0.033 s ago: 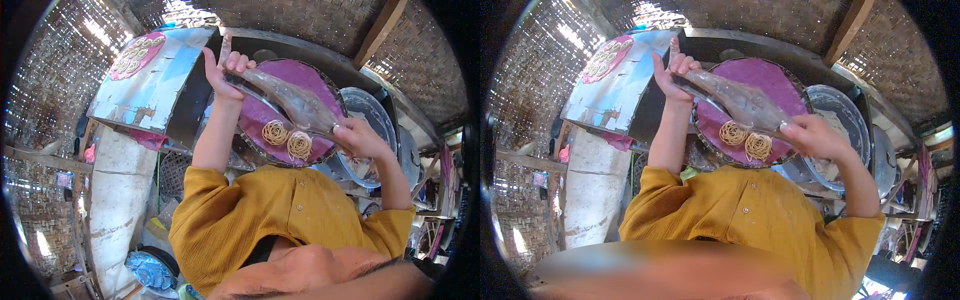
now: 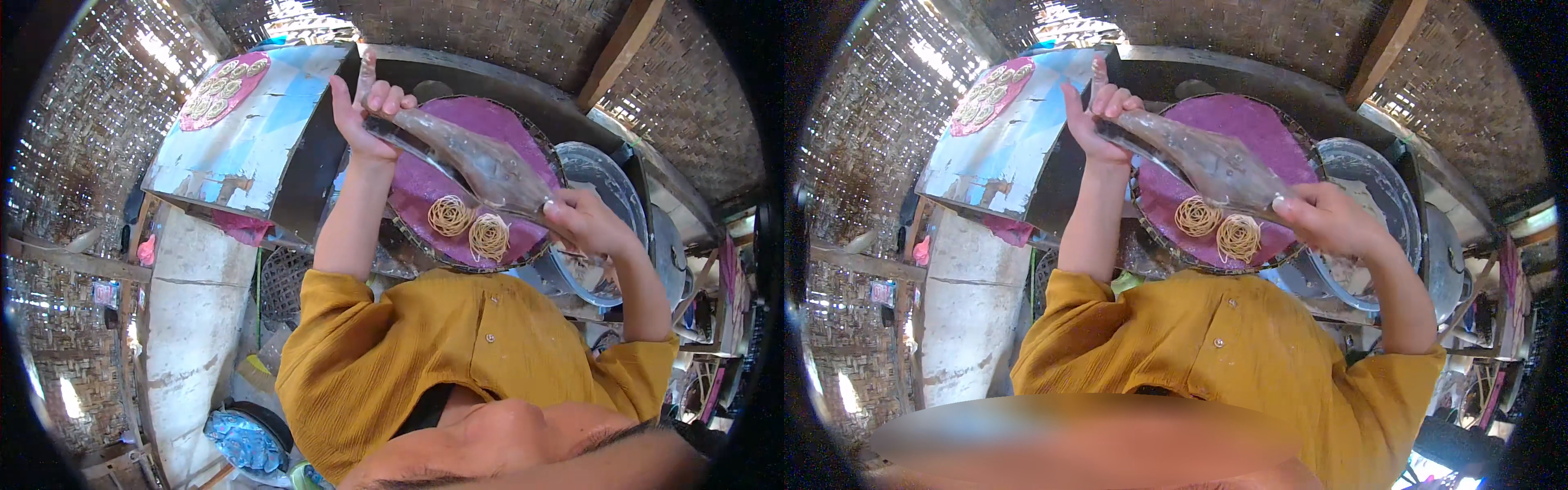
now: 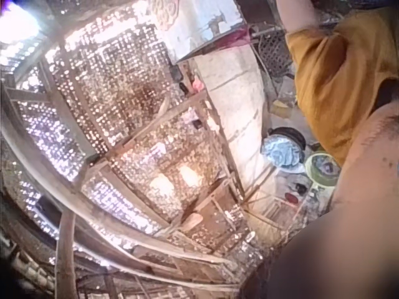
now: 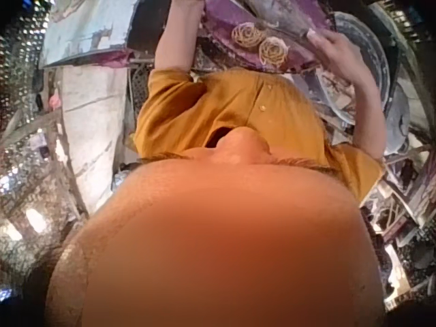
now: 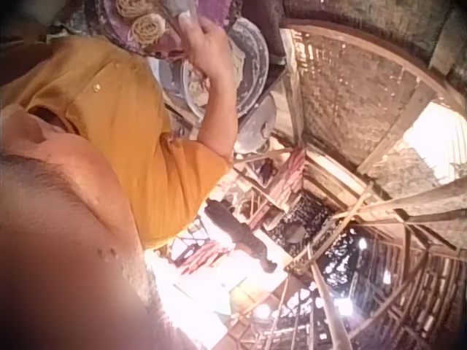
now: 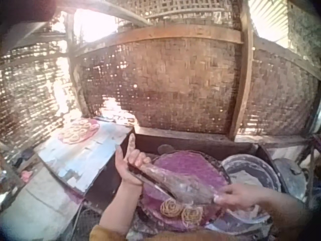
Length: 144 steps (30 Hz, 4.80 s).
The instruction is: The person prepares small dough pastries by scooping white paste into a wooden extrusion tool and pressing it onto a circular pink tray. They repeat the process of refilling the tool and forming circular patterns on the tray multiple times.
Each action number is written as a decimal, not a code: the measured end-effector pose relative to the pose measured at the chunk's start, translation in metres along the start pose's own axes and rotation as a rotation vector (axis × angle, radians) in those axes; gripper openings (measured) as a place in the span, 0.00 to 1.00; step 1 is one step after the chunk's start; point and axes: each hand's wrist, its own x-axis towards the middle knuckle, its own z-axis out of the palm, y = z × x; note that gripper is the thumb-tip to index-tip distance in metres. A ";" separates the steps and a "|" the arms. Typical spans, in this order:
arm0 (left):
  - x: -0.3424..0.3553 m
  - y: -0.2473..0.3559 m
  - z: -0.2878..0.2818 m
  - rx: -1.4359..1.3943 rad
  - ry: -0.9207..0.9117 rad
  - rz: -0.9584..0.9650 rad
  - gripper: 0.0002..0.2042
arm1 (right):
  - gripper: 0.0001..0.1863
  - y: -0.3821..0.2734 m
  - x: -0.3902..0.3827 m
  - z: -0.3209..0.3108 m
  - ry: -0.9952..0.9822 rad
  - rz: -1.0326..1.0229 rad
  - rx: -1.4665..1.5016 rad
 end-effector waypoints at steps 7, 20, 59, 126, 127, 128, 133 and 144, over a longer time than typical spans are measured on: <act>0.001 0.027 0.010 -0.026 -0.018 0.028 0.29 | 0.26 -0.006 0.012 0.016 -0.041 -0.104 0.027; -0.011 -0.025 -0.012 -0.187 -0.078 -0.279 0.32 | 0.22 0.044 -0.006 0.008 -0.102 -0.071 0.170; -0.033 -0.113 0.024 1.786 -0.153 -0.210 0.16 | 0.27 0.059 0.003 0.029 0.034 -0.141 0.650; -0.081 -0.012 0.015 0.937 0.473 -0.274 0.15 | 0.02 0.098 0.032 0.071 0.256 -0.696 -0.707; -0.081 -0.014 0.014 0.928 0.472 -0.274 0.15 | 0.02 0.098 0.033 0.071 0.256 -0.694 -0.708; -0.081 -0.014 0.016 0.930 0.473 -0.273 0.15 | 0.03 0.097 0.032 0.071 0.264 -0.703 -0.727; -0.083 -0.011 0.016 0.936 0.480 -0.268 0.15 | 0.05 0.096 0.032 0.066 0.167 -0.741 -0.743; -0.086 -0.014 0.019 0.946 0.498 -0.273 0.16 | 0.07 0.090 0.037 0.065 0.068 -0.776 -0.867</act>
